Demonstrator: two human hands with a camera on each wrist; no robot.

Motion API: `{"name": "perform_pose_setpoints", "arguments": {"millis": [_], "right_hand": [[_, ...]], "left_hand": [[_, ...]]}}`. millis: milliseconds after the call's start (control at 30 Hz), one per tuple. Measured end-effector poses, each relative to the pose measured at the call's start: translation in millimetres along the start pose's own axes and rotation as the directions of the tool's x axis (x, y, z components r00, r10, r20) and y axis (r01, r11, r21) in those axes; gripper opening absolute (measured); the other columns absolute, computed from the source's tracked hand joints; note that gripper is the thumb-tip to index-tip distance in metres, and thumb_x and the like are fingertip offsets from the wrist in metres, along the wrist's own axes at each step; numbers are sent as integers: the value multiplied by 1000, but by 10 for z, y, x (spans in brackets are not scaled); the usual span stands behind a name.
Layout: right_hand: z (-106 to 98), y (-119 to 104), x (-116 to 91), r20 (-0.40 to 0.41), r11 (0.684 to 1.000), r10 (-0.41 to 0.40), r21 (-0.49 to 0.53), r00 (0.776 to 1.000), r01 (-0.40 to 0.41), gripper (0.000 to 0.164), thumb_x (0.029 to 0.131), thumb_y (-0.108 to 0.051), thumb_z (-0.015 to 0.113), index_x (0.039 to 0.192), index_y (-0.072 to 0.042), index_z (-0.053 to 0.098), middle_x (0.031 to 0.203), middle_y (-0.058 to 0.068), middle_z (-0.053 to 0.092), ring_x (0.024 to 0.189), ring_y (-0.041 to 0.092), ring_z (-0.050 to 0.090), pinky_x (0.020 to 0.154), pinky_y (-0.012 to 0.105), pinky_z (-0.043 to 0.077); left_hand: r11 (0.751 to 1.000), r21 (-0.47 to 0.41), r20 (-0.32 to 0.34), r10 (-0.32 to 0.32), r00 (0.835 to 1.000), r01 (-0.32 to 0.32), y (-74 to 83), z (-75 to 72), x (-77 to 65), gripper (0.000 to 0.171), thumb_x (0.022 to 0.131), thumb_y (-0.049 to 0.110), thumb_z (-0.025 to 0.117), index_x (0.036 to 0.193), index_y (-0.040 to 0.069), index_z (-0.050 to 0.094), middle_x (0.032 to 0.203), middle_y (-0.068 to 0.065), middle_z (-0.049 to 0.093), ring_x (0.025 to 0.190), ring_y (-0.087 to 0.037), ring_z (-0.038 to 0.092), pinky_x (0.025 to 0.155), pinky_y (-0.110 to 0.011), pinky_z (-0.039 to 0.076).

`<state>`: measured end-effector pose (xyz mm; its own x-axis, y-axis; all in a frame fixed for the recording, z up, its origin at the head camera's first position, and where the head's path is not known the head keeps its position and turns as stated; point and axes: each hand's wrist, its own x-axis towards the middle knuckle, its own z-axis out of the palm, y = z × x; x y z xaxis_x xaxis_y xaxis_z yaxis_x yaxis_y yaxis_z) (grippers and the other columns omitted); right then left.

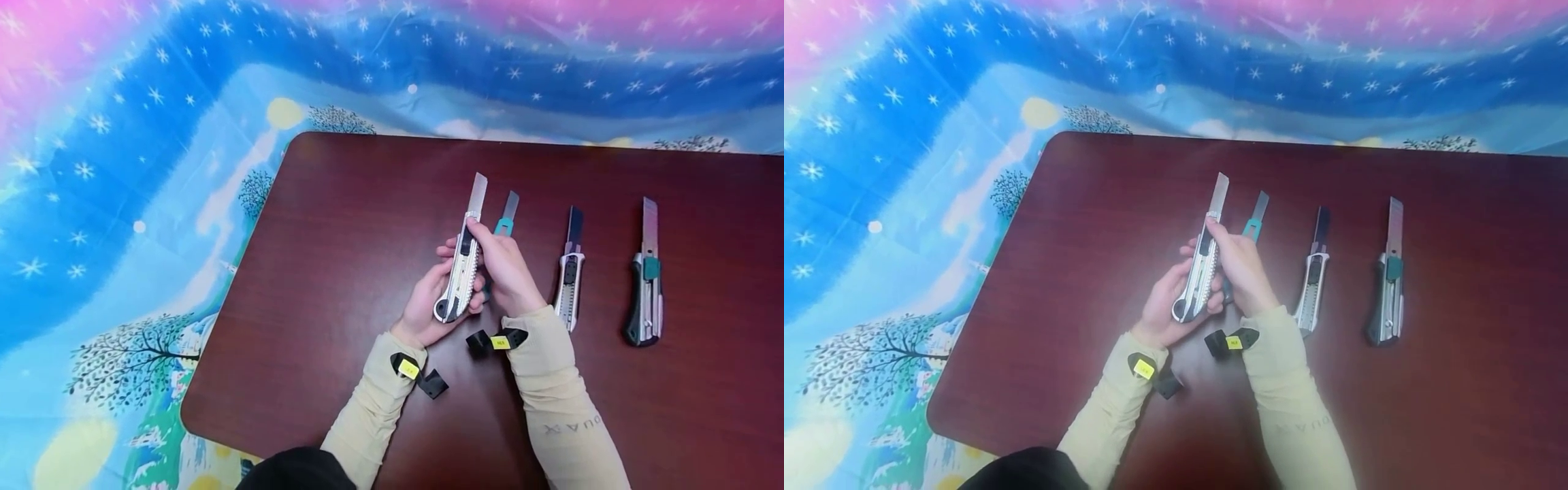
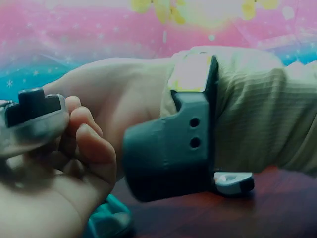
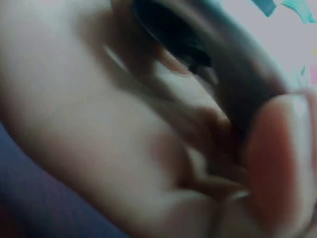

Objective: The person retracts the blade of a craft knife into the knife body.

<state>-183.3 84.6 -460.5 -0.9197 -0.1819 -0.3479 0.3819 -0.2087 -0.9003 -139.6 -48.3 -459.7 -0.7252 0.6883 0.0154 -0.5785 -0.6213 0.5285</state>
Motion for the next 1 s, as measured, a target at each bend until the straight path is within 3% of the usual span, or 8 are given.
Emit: {"name": "perform_pose_setpoints", "arguments": {"millis": [100, 333, 633, 1000], "right_hand": [[76, -79, -57, 22, 998, 19, 59, 1000, -20, 64, 83, -50, 56, 108, 9, 58, 89, 12, 70, 92, 24, 65, 83, 29, 49], [183, -194, -132, 47, 984, 44, 171, 998, -51, 41, 87, -37, 56, 93, 3, 65, 80, 10, 71, 82, 19, 67, 76, 23, 49], [223, -185, -115, 38, 971, 35, 234, 999, -43, 40, 87, -34, 57, 94, 4, 64, 80, 10, 71, 82, 17, 67, 79, 22, 48], [243, -176, -102, 81, 932, 54, 354, 995, -80, 33, 88, -27, 57, 92, 5, 64, 77, 10, 69, 76, 19, 67, 76, 24, 51]], "left_hand": [[1000, 7, 7, -4, 1000, 4, 1, 3, 7, 34, 97, 29, 18, 115, 9, 38, 85, -3, 49, 66, -14, 47, 63, -20, 41], [996, 75, -20, 44, 999, -42, 19, 0, 18, 37, 99, 32, 15, 116, 8, 37, 81, -3, 55, 61, -11, 50, 59, -18, 43], [996, -29, -37, 79, 996, -80, 47, 19, 15, 39, 99, 29, 13, 117, 4, 37, 79, -4, 49, 65, -11, 46, 55, -19, 37], [996, -27, -40, 87, 995, -88, 32, -5, 13, 41, 99, 29, 11, 116, 3, 37, 75, -4, 46, 61, -12, 42, 54, -20, 34]]}}
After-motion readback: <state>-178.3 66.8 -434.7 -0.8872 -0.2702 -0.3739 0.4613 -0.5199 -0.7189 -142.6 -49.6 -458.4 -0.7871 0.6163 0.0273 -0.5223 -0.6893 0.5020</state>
